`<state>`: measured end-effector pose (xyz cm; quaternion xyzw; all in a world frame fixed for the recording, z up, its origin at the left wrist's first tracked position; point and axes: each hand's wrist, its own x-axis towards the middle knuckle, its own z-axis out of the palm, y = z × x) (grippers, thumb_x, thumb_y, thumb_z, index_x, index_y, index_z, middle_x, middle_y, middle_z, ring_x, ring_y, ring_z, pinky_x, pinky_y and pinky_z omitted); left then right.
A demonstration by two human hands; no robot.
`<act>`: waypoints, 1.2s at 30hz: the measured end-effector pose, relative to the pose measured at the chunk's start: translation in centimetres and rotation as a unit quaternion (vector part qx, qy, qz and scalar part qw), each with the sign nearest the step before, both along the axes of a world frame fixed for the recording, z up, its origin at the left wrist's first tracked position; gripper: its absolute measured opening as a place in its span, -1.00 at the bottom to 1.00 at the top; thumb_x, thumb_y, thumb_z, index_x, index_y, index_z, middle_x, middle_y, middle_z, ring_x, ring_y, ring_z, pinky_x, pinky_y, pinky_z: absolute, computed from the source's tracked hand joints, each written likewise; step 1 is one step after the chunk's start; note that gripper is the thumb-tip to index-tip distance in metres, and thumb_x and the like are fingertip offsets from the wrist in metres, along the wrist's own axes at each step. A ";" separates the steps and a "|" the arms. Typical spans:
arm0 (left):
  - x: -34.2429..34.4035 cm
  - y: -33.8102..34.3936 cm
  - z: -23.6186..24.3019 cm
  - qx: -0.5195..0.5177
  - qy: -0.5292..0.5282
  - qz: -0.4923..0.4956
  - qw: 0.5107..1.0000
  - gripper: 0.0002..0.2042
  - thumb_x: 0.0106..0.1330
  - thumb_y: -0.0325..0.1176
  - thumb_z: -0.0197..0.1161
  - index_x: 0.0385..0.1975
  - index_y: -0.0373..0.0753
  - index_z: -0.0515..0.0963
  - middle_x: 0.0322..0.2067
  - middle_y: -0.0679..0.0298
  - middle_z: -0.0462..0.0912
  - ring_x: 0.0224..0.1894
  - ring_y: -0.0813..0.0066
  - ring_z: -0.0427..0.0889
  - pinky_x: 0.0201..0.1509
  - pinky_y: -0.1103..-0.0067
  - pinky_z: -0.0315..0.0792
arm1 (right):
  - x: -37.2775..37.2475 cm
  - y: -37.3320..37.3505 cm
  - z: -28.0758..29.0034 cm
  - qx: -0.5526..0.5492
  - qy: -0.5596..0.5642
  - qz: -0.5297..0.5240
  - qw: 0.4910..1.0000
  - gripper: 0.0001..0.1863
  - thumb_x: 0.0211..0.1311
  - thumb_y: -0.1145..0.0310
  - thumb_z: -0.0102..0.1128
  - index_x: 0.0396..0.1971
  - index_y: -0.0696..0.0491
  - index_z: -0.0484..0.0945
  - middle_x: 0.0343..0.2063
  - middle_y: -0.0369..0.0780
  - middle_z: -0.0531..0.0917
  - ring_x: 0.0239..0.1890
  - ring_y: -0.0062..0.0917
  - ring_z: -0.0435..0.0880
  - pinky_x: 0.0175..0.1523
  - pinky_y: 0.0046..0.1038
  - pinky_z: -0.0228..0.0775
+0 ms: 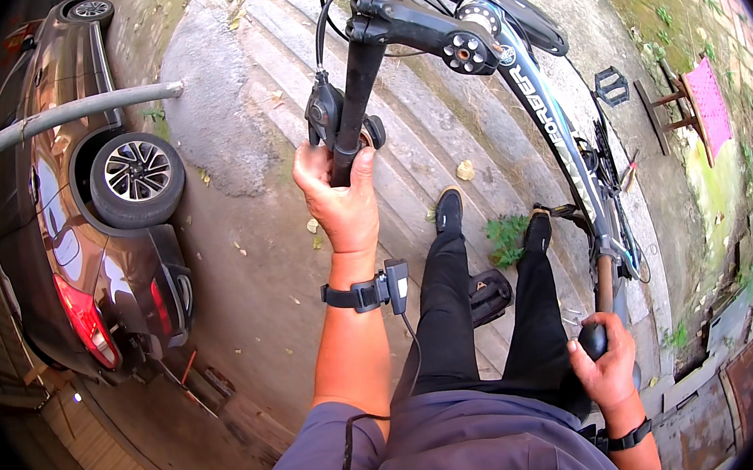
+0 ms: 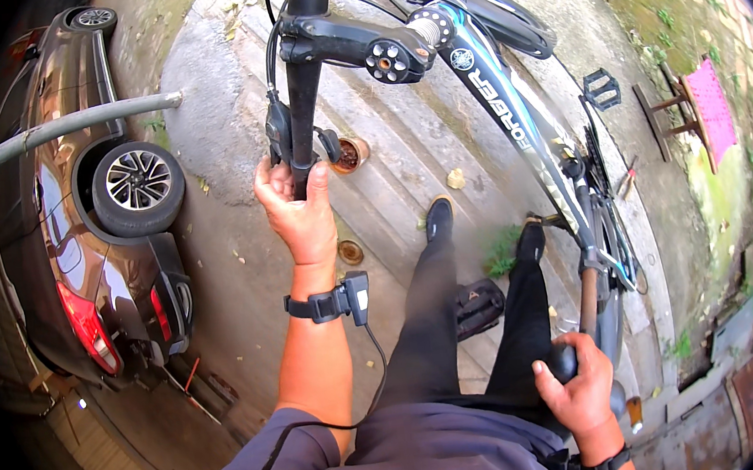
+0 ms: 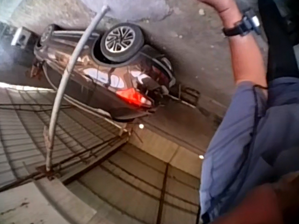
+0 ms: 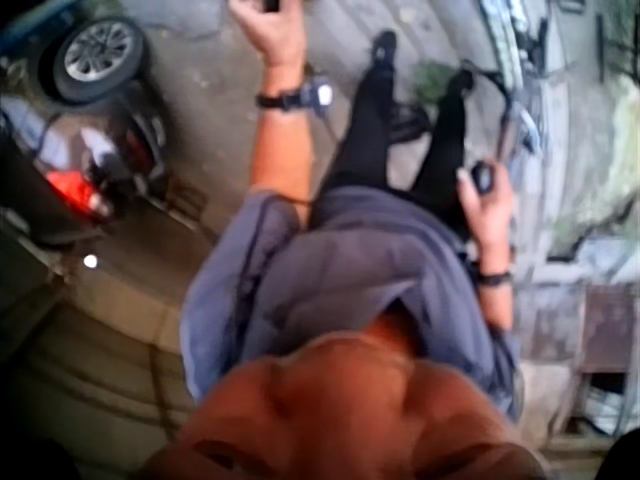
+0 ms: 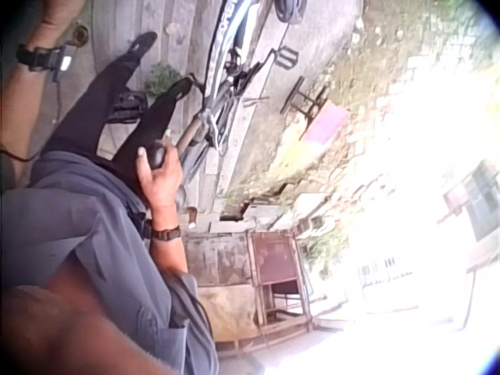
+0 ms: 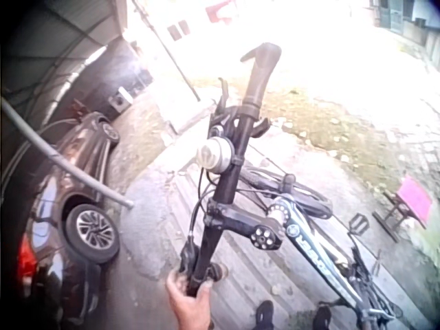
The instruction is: The person uses pliers to adjust the bicycle chain near the rear derailleur, then rotates the pedals to test the drivetrain. The person continues to manipulate the chain and pedal assembly while seated.
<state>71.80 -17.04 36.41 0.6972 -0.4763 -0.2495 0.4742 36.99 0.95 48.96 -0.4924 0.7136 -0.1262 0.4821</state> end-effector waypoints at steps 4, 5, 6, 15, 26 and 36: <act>0.1 0.0 0.1 0.015 0.004 -0.007 1.000 -0.22 0.29 -0.32 0.52 0.37 -0.41 0.13 0.04 0.07 0.55 0.05 0.36 0.59 0.19 0.46 0.48 | -0.1 0.1 -0.1 0.000 -0.001 -0.002 1.000 -0.60 0.03 0.32 0.50 -0.17 0.15 0.55 -0.39 -0.06 0.66 -0.34 -0.12 0.69 -0.17 -0.29 0.53; 0.2 0.1 0.0 0.019 0.008 -0.009 1.000 -0.21 0.29 -0.32 0.51 0.37 -0.41 0.13 0.04 0.07 0.55 0.04 0.37 0.59 0.18 0.46 0.48 | -0.1 0.0 0.0 0.004 0.001 0.000 1.000 -0.60 0.03 0.32 0.50 -0.17 0.15 0.55 -0.39 -0.06 0.66 -0.34 -0.12 0.69 -0.16 -0.29 0.53; 0.2 0.1 0.0 0.022 0.009 -0.009 1.000 -0.21 0.29 -0.32 0.51 0.37 -0.41 0.13 0.04 0.07 0.55 0.04 0.37 0.58 0.18 0.46 0.48 | -0.1 -0.1 0.1 0.008 0.004 0.003 1.000 -0.60 0.03 0.32 0.49 -0.17 0.15 0.55 -0.39 -0.06 0.66 -0.34 -0.12 0.69 -0.16 -0.30 0.53; 0.3 0.0 -0.5 0.000 0.031 0.000 1.000 -0.17 0.22 -0.27 0.56 0.37 -0.37 0.15 -0.05 0.12 0.63 -0.06 0.36 0.64 0.11 0.45 0.51 | 0.2 0.0 0.3 -0.001 0.023 -0.002 1.000 -0.63 0.06 0.32 0.47 -0.16 0.13 0.57 -0.41 -0.10 0.67 -0.36 -0.27 0.69 -0.14 -0.34 0.53; 0.7 0.4 -1.1 -0.002 -0.033 0.002 0.999 -0.16 0.09 -0.28 0.63 0.32 -0.33 0.26 -0.21 0.16 0.67 -0.18 0.23 0.70 -0.04 0.37 0.56 | -0.2 0.4 -0.3 -0.009 0.045 0.018 0.999 -0.66 0.07 0.33 0.41 -0.17 0.12 0.57 -0.37 -0.12 0.66 -0.34 -0.30 0.66 -0.13 -0.34 0.50; 0.7 0.3 -0.8 0.004 0.019 0.001 1.000 -0.21 0.11 -0.32 0.62 0.29 -0.33 0.27 -0.20 0.18 0.65 -0.19 0.33 0.68 -0.05 0.44 0.57 | -0.2 0.3 -0.2 -0.020 0.043 0.027 0.999 -0.64 0.09 0.29 0.42 -0.15 0.12 0.57 -0.39 -0.10 0.66 -0.35 -0.25 0.68 -0.13 -0.32 0.51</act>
